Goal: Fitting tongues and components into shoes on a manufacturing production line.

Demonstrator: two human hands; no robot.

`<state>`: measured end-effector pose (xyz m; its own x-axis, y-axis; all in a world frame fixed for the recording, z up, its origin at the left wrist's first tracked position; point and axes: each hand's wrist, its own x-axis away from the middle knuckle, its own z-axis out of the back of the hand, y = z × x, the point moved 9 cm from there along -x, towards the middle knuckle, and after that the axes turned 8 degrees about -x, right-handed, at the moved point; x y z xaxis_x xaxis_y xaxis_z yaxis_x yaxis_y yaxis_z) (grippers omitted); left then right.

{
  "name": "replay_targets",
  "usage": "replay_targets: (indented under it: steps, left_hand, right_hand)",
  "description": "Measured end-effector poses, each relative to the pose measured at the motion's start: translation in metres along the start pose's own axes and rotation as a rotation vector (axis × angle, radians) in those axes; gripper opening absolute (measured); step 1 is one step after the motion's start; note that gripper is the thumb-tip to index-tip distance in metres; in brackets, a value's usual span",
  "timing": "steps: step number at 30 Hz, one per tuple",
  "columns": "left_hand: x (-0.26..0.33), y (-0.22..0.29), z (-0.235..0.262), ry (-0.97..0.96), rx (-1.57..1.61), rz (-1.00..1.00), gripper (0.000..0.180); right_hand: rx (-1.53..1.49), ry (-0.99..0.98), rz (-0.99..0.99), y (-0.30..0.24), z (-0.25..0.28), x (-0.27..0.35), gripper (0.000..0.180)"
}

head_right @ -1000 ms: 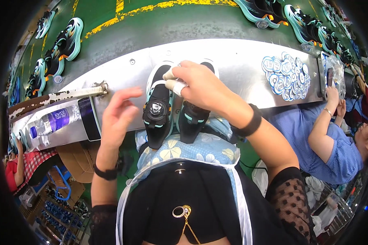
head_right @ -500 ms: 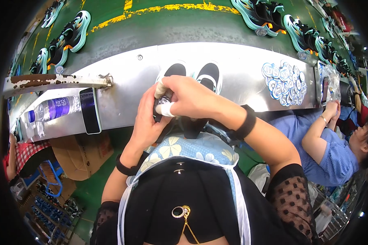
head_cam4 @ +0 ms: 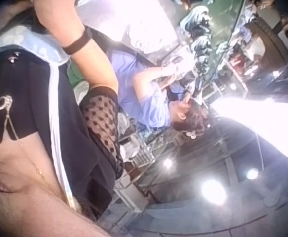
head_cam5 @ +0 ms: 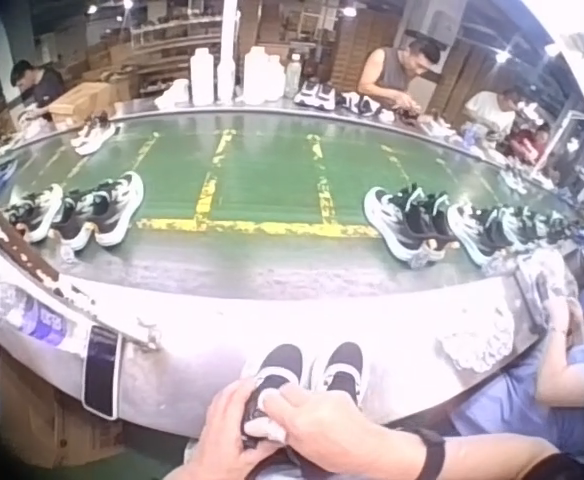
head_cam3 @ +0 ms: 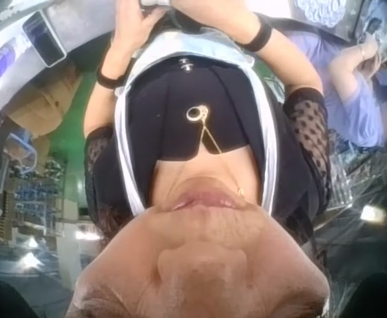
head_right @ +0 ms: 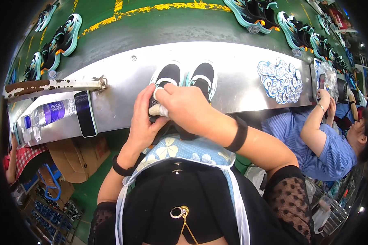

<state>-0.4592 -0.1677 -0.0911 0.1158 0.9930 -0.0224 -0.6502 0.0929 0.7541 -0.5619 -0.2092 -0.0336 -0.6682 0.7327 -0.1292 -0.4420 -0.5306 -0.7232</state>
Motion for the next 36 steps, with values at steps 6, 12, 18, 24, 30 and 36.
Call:
replay_targets:
  steps: [6,12,18,24,30,36]
  left_hand:
    - [0.007,0.011,0.012,-0.025,-0.028,0.02,0.09]
    - [0.046,0.053,0.056,-0.167,-0.172,-0.158,0.067]
    - [0.035,0.085,-0.014,-0.371,-0.412,-0.446,0.057]
    - [0.0,0.085,-0.031,-0.37,-0.457,-0.305,0.033]
    - [-0.044,0.08,-0.025,-0.297,-0.616,-0.466,0.034]
    - [-0.125,0.055,0.012,-0.211,-0.739,-0.339,0.03]
  right_hand:
    - [-0.081,-0.032,-0.057,0.005,0.005,-0.009,0.023]
    - [-0.489,0.062,-0.44,0.093,0.095,0.045,0.023]
    - [-0.465,-0.057,-0.745,0.144,0.019,0.113,0.023]
    - [-0.621,0.004,-0.675,0.142,0.032,0.112,0.03]
    - [-0.625,-0.006,-0.617,0.16,0.097,0.091,0.03]
    - [-0.083,0.288,-0.364,0.197,0.202,0.038,0.031]
